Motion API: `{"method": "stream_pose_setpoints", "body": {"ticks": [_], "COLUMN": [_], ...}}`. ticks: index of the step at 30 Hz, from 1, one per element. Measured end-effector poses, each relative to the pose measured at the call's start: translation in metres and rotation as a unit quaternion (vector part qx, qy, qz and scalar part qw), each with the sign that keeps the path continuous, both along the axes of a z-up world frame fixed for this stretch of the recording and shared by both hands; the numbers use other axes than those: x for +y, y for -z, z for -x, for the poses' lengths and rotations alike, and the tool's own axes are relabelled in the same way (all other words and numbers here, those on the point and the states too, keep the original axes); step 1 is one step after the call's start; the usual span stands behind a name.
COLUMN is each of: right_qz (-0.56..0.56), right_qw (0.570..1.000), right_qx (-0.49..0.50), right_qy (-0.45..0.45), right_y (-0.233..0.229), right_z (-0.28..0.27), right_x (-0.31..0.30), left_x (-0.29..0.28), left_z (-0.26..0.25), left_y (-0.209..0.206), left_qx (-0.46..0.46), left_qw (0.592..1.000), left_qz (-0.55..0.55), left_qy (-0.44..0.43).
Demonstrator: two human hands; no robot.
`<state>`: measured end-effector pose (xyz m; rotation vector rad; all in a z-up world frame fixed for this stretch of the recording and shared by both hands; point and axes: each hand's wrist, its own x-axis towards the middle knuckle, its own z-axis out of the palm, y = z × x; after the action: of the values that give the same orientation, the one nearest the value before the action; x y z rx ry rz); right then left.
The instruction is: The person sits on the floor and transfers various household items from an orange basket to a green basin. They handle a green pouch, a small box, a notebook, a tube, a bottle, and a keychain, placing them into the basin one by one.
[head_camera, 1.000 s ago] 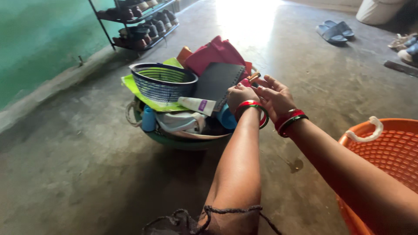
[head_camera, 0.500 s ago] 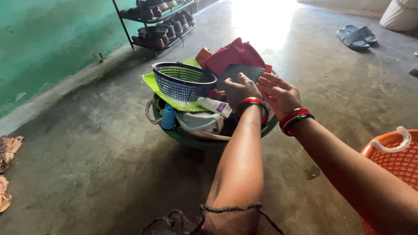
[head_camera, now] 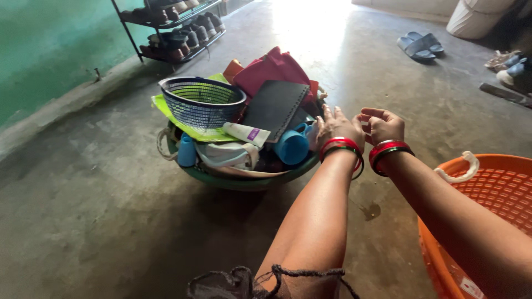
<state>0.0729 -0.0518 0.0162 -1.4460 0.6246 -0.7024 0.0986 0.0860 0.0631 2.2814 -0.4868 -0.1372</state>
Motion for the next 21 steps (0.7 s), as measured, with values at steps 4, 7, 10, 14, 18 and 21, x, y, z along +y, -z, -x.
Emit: {"method": "stream_pose_setpoints", "body": {"ticks": [4,7,10,14,18,21], "right_qz": [0.077,0.131,0.201,0.206,0.256,0.253], "right_qw": [0.996,0.988,0.973,0.968,0.950,0.948], "right_qx": [0.029,0.038,0.066,0.123,0.167,0.180], "right_qy": [0.046,0.070,0.089,0.070,0.063,0.063], "right_y": [0.001,0.011,0.023,0.028,0.025,0.025], "right_z": [0.017,0.035,0.056,0.087,0.113,0.128], "right_x": [-0.013,-0.022,-0.027,-0.031,-0.044,-0.055], "left_x": [-0.011,-0.012,-0.013,-0.019,-0.032,-0.043], "left_z": [0.016,0.027,0.043,0.056,0.064,0.071], "left_y": [0.008,0.016,0.025,0.032,0.038,0.042], "left_qx": [-0.099,-0.307,-0.396,-0.404,-0.398,-0.396], "left_qw": [0.981,0.887,0.793,0.767,0.765,0.756], "left_qz": [-0.111,-0.249,-0.336,-0.345,-0.324,-0.321], "left_qy": [0.124,0.238,0.318,0.361,0.390,0.410]}}
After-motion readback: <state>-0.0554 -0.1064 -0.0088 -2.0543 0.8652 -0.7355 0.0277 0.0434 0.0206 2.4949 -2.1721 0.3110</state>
